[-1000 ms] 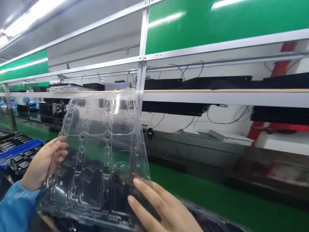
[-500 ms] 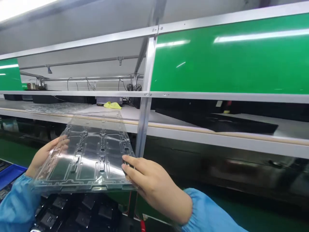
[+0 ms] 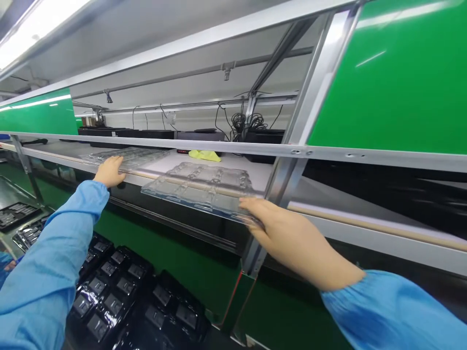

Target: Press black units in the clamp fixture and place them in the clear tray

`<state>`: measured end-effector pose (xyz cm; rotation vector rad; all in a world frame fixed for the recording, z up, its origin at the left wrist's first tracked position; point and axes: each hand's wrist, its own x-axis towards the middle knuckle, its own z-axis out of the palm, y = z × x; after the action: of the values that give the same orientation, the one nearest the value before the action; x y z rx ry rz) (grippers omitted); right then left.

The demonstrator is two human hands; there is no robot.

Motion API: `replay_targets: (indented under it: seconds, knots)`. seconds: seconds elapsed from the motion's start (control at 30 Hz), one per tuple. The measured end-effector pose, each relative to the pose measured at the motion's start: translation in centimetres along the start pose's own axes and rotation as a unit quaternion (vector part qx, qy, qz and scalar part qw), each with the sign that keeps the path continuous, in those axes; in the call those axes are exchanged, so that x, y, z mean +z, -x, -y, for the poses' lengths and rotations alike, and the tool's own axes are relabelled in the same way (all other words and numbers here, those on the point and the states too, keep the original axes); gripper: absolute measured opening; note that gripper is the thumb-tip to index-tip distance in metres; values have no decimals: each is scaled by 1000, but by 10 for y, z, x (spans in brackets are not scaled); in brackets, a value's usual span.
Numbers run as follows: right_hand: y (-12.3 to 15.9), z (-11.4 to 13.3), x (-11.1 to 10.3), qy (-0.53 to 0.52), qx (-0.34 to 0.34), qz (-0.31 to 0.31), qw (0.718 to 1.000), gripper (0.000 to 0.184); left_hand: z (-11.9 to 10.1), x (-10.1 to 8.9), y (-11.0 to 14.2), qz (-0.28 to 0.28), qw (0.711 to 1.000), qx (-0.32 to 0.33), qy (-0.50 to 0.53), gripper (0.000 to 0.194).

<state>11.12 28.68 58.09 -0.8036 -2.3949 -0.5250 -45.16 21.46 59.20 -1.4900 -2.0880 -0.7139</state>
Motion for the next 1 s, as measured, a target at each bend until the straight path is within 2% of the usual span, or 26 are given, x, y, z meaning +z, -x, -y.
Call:
replay_targets:
  seconds: [0.07, 0.2, 0.3, 0.37, 0.5, 0.63, 0.7, 0.77, 0.83, 0.87, 0.9, 0.93, 0.97, 1.0]
  knots:
    - [-11, -5, 10, 21, 43, 14, 999, 45, 10, 3, -12, 33, 999, 4, -23, 67]
    - [-34, -9, 29, 42, 101, 35, 993, 46, 20, -4, -24, 20, 999, 15, -31, 46]
    - [-53, -1, 34, 53, 132, 67, 988, 43, 25, -19, -19, 8, 999, 35, -36, 41]
    - [-65, 10, 31, 60, 154, 104, 981, 41, 27, -28, -7, -25, 996, 69, -48, 40]
    - [-84, 31, 25, 82, 158, 163, 970, 36, 24, -40, 43, -116, 976, 166, -85, 35]
    - [-91, 33, 25, 84, 176, 170, 966, 43, 11, -50, 113, -199, 937, 266, -109, 29]
    - [-84, 35, 27, 81, 173, 120, 974, 56, 0, -57, 149, -232, 918, 302, -111, 32]
    - [-69, 46, 31, 50, 133, 17, 990, 66, -14, -63, 184, -253, 908, 319, -103, 40]
    - [-48, 72, 40, -51, 98, -80, 991, 60, -30, -68, 216, -257, 906, 326, -80, 44]
    - [-38, 91, 46, -130, 102, -100, 981, 54, -39, -69, 231, -257, 906, 330, -65, 45]
    - [-29, 113, 52, -222, 122, -88, 963, 50, -48, -71, 246, -255, 906, 335, -50, 44]
    - [-22, 137, 60, -324, 160, -48, 931, 49, -58, -72, 260, -254, 905, 340, -35, 43]
    - [-17, 162, 67, -434, 194, 16, 879, 50, -67, -73, 272, -254, 905, 341, -22, 41]
    - [-15, 187, 74, -544, 210, 77, 808, 53, -77, -74, 284, -254, 905, 342, -12, 40]
